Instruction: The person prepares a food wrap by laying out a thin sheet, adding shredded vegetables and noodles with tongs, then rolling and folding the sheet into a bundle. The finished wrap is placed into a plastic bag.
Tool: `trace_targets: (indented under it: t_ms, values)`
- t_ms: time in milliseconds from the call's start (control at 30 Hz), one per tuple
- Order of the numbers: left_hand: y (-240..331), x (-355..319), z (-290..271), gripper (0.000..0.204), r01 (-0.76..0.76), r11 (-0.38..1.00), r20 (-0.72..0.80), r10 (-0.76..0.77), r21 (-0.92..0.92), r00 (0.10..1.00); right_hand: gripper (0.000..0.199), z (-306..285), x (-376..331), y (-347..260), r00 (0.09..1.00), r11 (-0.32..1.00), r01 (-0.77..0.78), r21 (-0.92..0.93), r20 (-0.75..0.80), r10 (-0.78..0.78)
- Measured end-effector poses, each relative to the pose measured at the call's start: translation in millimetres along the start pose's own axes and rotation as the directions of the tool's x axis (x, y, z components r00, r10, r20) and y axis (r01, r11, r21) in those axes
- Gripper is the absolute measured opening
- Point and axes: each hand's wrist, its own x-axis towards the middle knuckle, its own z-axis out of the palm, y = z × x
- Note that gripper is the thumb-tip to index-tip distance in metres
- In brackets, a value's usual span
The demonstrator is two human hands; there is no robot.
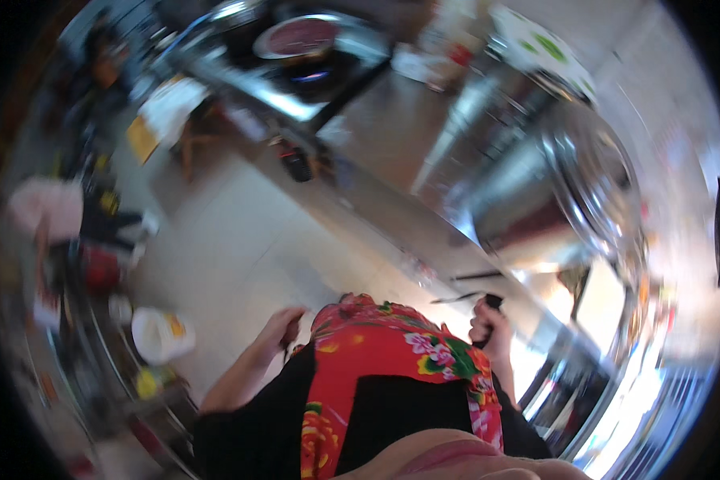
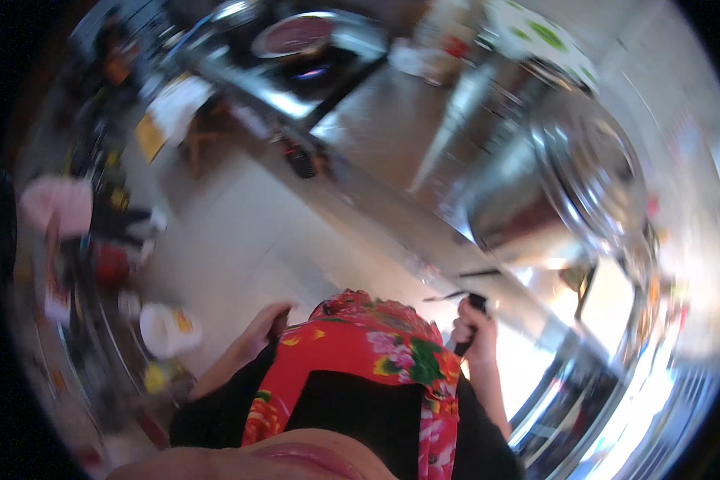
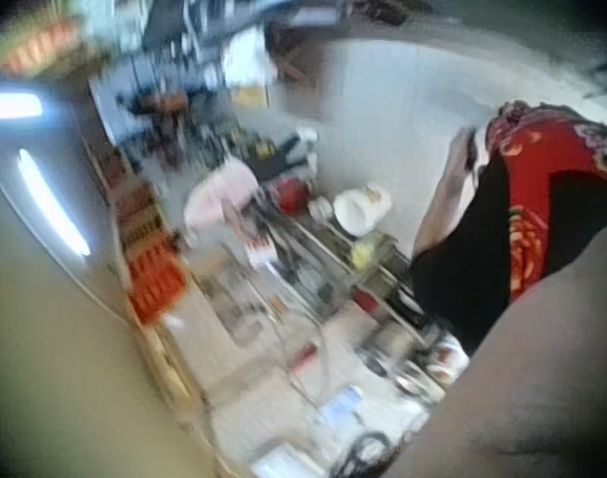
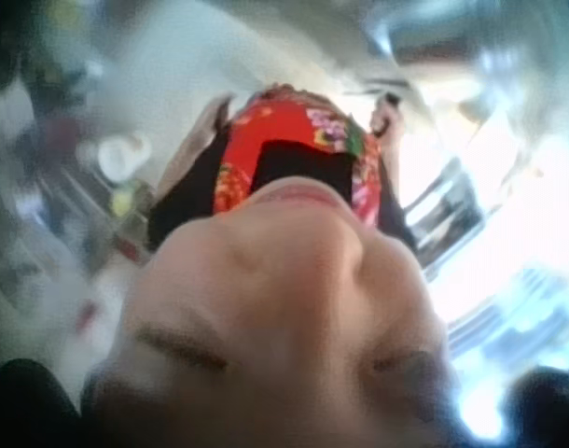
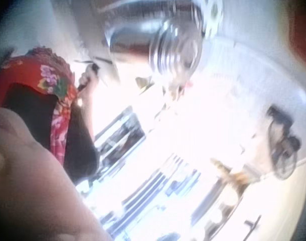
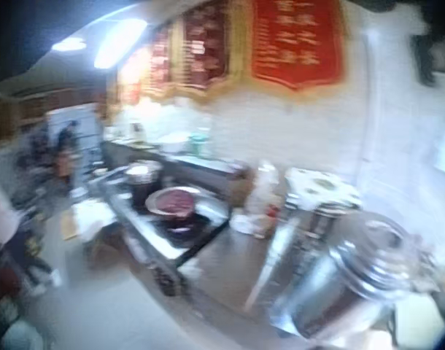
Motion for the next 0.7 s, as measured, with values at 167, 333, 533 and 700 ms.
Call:
trace_targets:
  t_ms: [167,333,533,700]
  values:
    - [-35,51,-49,0.013,0.368,0.905,-0.295,-0.299,0.214,0.908,0.019,-35,-82,-76,0.888,0.921,0.322,0.219,0.268,-0.374]
    - [-78,149,-39,0.015,0.470,0.790,-0.343,-0.348,0.393,0.872,0.019,-76,-165,-151,0.454,0.552,0.755,0.354,0.324,-0.830]
    - [-73,191,-12,0.023,0.519,0.616,-0.338,-0.394,0.593,0.854,0.013,-54,-270,-203,0.079,0.232,0.893,0.386,0.372,-0.925]
    - [-83,219,7,0.032,0.499,0.457,-0.310,-0.428,0.737,0.849,0.011,-32,-316,-235,0.072,0.255,0.911,0.324,0.485,-0.872]
